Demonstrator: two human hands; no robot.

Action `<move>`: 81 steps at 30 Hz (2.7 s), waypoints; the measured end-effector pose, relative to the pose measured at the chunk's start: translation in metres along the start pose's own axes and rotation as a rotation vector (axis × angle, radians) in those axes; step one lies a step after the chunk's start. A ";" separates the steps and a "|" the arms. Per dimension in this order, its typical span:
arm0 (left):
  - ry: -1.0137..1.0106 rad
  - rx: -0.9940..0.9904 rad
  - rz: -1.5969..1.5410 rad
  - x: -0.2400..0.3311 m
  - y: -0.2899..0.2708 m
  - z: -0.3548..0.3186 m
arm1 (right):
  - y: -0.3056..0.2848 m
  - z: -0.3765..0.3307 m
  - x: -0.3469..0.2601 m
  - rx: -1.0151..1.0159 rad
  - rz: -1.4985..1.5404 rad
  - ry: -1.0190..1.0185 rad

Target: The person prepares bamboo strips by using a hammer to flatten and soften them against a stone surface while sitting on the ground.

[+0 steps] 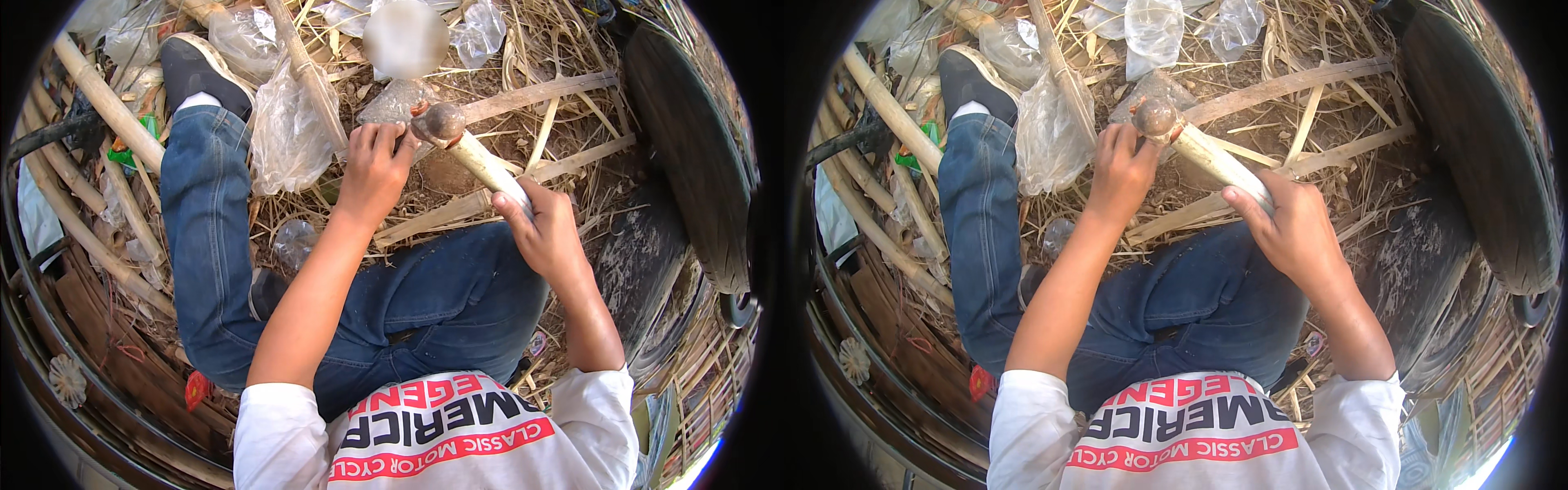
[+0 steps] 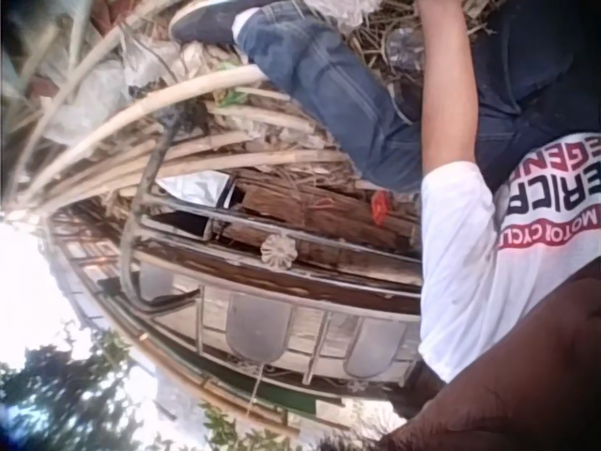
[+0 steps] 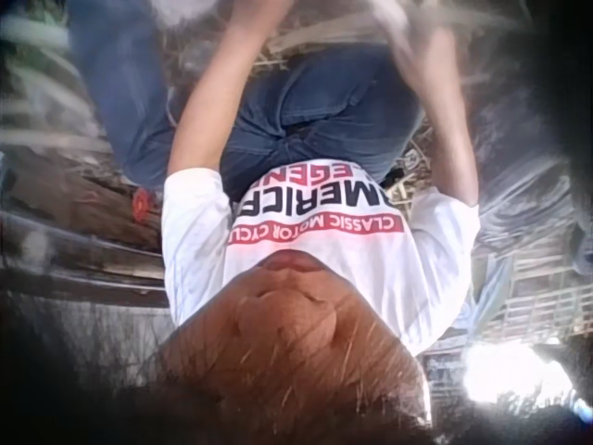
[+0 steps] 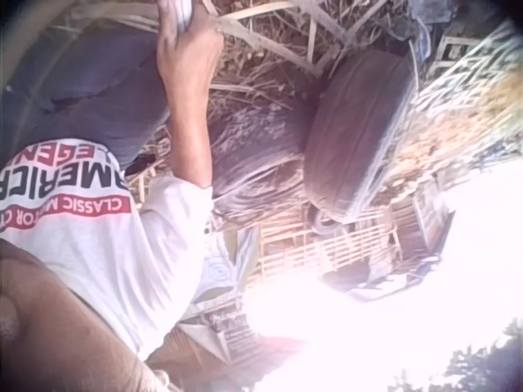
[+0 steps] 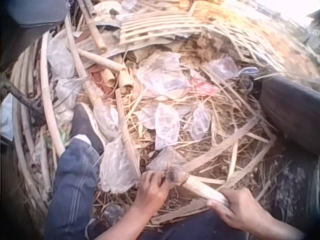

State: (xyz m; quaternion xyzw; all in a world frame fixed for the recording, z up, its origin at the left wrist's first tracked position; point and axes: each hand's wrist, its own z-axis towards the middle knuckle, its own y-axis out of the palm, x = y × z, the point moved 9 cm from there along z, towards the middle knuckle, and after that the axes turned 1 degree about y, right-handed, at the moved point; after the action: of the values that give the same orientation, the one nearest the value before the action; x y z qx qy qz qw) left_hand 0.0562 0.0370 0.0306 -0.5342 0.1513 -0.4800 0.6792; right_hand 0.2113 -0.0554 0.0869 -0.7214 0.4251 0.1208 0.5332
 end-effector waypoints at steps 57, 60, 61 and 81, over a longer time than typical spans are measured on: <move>-0.054 0.099 -0.029 -0.009 0.000 -0.001 | -0.018 -0.012 -0.021 0.031 0.012 0.023; -0.111 0.083 -0.051 -0.010 -0.001 -0.001 | -0.018 -0.003 -0.022 0.027 -0.034 0.043; -0.107 0.094 -0.059 -0.009 -0.001 0.000 | -0.018 -0.001 -0.021 0.029 -0.033 0.041; -0.038 0.053 -0.014 -0.007 0.001 -0.004 | 0.005 0.007 -0.016 -0.030 -0.131 0.089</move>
State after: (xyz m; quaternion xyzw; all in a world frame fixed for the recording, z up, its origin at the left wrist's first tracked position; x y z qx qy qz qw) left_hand 0.0501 0.0404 0.0257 -0.5259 0.1221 -0.4783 0.6926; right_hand 0.1992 -0.0421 0.0909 -0.7602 0.3986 0.0598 0.5096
